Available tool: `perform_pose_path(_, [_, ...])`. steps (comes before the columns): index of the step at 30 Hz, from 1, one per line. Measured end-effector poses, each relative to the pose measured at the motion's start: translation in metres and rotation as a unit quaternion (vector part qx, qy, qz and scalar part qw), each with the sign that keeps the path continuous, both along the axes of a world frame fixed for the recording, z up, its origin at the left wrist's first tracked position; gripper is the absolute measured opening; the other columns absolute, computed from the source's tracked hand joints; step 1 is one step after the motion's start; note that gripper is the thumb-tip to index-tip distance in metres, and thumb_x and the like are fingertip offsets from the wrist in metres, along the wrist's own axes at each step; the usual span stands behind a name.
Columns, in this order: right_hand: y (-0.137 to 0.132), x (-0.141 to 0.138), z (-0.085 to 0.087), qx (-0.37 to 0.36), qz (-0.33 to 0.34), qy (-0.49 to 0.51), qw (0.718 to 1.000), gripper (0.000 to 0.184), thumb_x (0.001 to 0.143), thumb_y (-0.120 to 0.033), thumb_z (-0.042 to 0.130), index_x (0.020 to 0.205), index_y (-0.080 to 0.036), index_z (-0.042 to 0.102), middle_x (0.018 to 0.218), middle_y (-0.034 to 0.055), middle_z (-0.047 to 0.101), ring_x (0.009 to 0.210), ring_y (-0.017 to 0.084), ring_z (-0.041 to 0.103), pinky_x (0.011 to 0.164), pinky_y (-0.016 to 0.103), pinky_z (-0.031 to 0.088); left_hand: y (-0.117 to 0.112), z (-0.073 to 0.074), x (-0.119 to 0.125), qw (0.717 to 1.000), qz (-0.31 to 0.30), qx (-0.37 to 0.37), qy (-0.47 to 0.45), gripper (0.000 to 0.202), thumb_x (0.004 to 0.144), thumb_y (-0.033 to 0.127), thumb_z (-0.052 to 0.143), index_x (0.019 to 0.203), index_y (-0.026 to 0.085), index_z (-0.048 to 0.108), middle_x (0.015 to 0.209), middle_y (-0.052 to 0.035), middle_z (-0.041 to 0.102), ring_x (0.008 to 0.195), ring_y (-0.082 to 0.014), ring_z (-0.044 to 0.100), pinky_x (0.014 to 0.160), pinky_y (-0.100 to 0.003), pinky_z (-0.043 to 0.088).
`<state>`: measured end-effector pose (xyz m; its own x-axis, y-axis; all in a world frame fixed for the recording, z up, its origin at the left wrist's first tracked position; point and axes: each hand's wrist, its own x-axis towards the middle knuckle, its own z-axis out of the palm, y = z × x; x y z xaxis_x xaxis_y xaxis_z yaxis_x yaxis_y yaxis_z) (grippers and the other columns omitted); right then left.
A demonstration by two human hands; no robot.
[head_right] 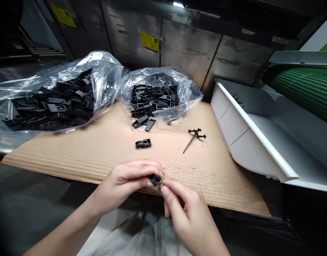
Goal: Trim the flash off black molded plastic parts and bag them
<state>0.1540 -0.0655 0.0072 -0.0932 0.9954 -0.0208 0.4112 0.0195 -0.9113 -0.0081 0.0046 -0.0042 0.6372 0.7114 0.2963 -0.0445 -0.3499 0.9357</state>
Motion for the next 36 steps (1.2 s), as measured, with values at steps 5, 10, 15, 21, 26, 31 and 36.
perform_pose_path(5, [0.003, 0.011, 0.009, -0.224, 0.138, 0.177, 0.948, 0.026, 0.083, -0.038, 0.047, 0.077, -0.016, 0.059, 0.043, -0.007, 0.046, 0.033, 0.002, 0.024, 0.034, 0.015, 0.018, -0.001, 0.0, 0.001, 1.0, 0.02, 0.017, 0.01, 0.021, 0.079, 0.004, 0.052, 0.089, 0.015, 0.067, 0.095, -0.0032, 0.065, 0.093, -0.016, 0.058, 0.085, -0.021, 0.042])
perform_pose_path(10, [-0.009, 0.014, 0.006, -0.057, 0.006, 0.111, 0.992, 0.022, 0.08, -0.036, 0.052, 0.084, -0.02, 0.067, 0.06, -0.0004, 0.06, 0.049, 0.008, 0.049, 0.048, 0.018, 0.041, -0.005, 0.0, 0.001, 0.998, 0.061, -0.032, 0.014, 0.026, 0.077, 0.007, 0.056, 0.099, 0.018, 0.064, 0.097, -0.0004, 0.066, 0.091, -0.0142, 0.059, 0.08, -0.018, 0.045])
perform_pose_path(15, [-0.015, 0.01, -0.011, 0.179, -0.078, -0.131, 0.972, 0.021, 0.084, -0.022, 0.049, 0.1, -0.024, 0.062, 0.08, 0.0024, 0.058, 0.075, 0.013, 0.058, 0.064, 0.02, 0.046, -0.008, 0.001, 0.003, 0.994, 0.094, -0.049, 0.04, 0.019, 0.077, 0.014, 0.06, 0.095, 0.019, 0.065, 0.094, 0.0007, 0.066, 0.087, -0.0139, 0.06, 0.077, -0.017, 0.045])
perform_pose_path(21, [-0.009, -0.007, -0.017, 0.214, -0.111, -0.154, 0.958, 0.021, 0.085, -0.021, 0.046, 0.098, -0.02, 0.063, 0.073, 0.0029, 0.055, 0.067, 0.014, 0.053, 0.058, 0.025, 0.043, -0.008, 0.004, 0.004, 0.992, 0.104, -0.049, 0.045, 0.017, 0.076, 0.01, 0.059, 0.09, 0.017, 0.066, 0.089, 0.0007, 0.067, 0.082, -0.0133, 0.061, 0.073, -0.017, 0.046])
perform_pose_path(26, [-0.006, -0.009, -0.014, 0.188, -0.106, -0.146, 0.966, 0.022, 0.085, -0.02, 0.044, 0.095, -0.022, 0.064, 0.069, 0.0016, 0.053, 0.063, 0.013, 0.053, 0.055, 0.024, 0.042, -0.007, 0.003, 0.002, 0.992, 0.098, -0.07, 0.037, 0.018, 0.074, 0.013, 0.061, 0.09, 0.017, 0.069, 0.089, -0.0008, 0.069, 0.082, -0.0165, 0.063, 0.074, -0.02, 0.048])
perform_pose_path(31, [-0.008, -0.007, -0.017, 0.23, -0.113, -0.192, 0.948, 0.02, 0.084, -0.018, 0.047, 0.096, -0.02, 0.063, 0.072, 0.0031, 0.054, 0.066, 0.014, 0.053, 0.056, 0.025, 0.043, -0.004, 0.001, 0.001, 0.988, 0.076, -0.133, 0.026, 0.019, 0.073, 0.016, 0.063, 0.091, 0.016, 0.069, 0.087, -0.0025, 0.07, 0.079, -0.0182, 0.063, 0.073, -0.023, 0.049])
perform_pose_path(36, [-0.008, -0.009, -0.023, 0.337, -0.151, -0.266, 0.891, 0.02, 0.082, -0.011, 0.05, 0.099, -0.012, 0.061, 0.075, 0.0071, 0.055, 0.071, 0.016, 0.052, 0.06, 0.029, 0.043, -0.003, 0.003, 0.0, 0.964, 0.024, -0.262, -0.025, 0.016, 0.071, 0.014, 0.063, 0.086, 0.013, 0.068, 0.074, -0.0009, 0.067, 0.063, -0.0132, 0.06, 0.061, -0.022, 0.05])
